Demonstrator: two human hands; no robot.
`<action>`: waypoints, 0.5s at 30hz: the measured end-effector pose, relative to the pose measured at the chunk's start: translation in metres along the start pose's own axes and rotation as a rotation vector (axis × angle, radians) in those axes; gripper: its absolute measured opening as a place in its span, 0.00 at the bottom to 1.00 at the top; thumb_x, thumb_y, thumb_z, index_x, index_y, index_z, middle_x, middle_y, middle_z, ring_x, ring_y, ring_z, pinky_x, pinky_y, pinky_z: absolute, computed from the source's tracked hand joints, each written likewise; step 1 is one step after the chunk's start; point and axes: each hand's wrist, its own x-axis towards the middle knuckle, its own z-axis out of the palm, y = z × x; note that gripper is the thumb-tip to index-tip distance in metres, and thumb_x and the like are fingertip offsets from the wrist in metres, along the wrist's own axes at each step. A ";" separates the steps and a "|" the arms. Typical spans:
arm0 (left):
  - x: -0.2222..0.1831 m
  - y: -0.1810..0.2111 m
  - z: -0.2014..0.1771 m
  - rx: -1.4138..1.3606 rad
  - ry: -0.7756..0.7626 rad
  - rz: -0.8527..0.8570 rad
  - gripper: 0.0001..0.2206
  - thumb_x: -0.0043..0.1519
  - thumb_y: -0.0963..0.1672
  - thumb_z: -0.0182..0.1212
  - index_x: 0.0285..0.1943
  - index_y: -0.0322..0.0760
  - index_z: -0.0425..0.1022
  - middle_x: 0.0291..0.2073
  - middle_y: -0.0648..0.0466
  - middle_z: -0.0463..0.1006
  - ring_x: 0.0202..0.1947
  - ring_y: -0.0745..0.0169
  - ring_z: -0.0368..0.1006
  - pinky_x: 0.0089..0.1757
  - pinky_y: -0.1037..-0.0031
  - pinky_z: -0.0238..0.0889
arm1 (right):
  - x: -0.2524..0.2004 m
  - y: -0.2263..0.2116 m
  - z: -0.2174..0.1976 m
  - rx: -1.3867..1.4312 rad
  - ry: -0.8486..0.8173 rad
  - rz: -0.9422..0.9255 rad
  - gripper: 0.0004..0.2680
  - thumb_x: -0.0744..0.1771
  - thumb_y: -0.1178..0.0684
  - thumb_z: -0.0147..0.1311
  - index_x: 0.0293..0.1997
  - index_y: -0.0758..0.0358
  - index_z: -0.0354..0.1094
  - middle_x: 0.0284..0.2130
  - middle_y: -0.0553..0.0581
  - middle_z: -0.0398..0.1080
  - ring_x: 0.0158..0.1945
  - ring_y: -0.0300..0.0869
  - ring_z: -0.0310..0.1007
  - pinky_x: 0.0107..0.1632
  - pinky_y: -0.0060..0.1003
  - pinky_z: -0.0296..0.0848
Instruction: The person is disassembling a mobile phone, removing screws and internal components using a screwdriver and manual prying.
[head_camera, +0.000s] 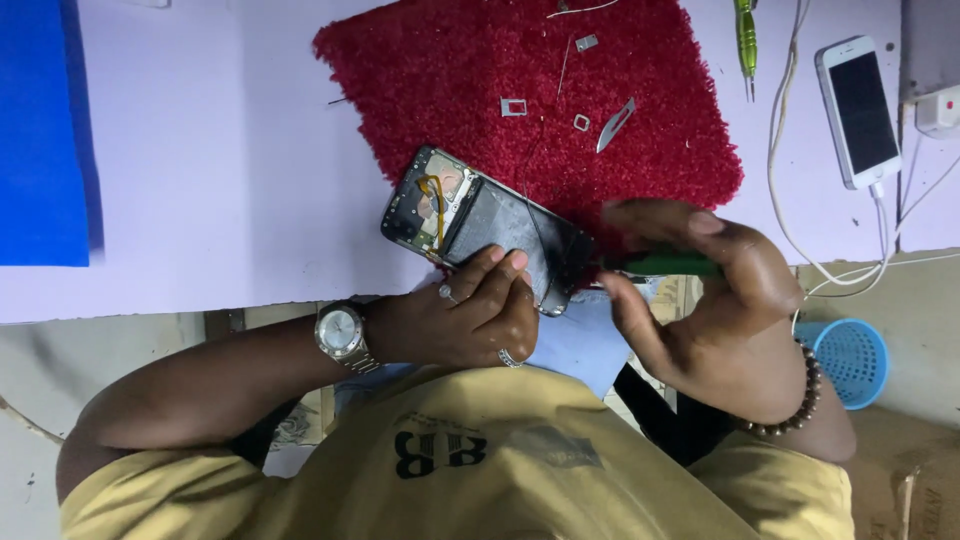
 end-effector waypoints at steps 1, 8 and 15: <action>-0.001 0.001 0.001 -0.015 -0.002 0.003 0.16 0.67 0.39 0.78 0.48 0.38 0.68 0.41 0.55 0.76 0.46 0.65 0.79 0.58 0.70 0.75 | -0.002 0.001 -0.001 0.022 -0.030 -0.041 0.25 0.69 0.65 0.66 0.64 0.71 0.43 0.46 0.77 0.76 0.49 0.59 0.85 0.51 0.47 0.83; -0.001 0.000 0.000 0.005 -0.010 0.022 0.13 0.68 0.38 0.74 0.48 0.38 0.70 0.41 0.55 0.74 0.49 0.61 0.79 0.58 0.67 0.73 | -0.040 0.020 0.015 -0.208 0.170 0.108 0.31 0.60 0.48 0.85 0.52 0.81 0.60 0.29 0.65 0.73 0.31 0.48 0.77 0.40 0.43 0.75; -0.005 0.000 0.002 -0.019 -0.001 0.068 0.11 0.68 0.38 0.72 0.50 0.35 0.70 0.44 0.50 0.74 0.51 0.53 0.77 0.58 0.63 0.74 | 0.001 0.054 0.004 0.230 0.250 0.116 0.23 0.75 0.73 0.46 0.79 0.60 0.41 0.76 0.60 0.42 0.33 0.53 0.76 0.40 0.42 0.85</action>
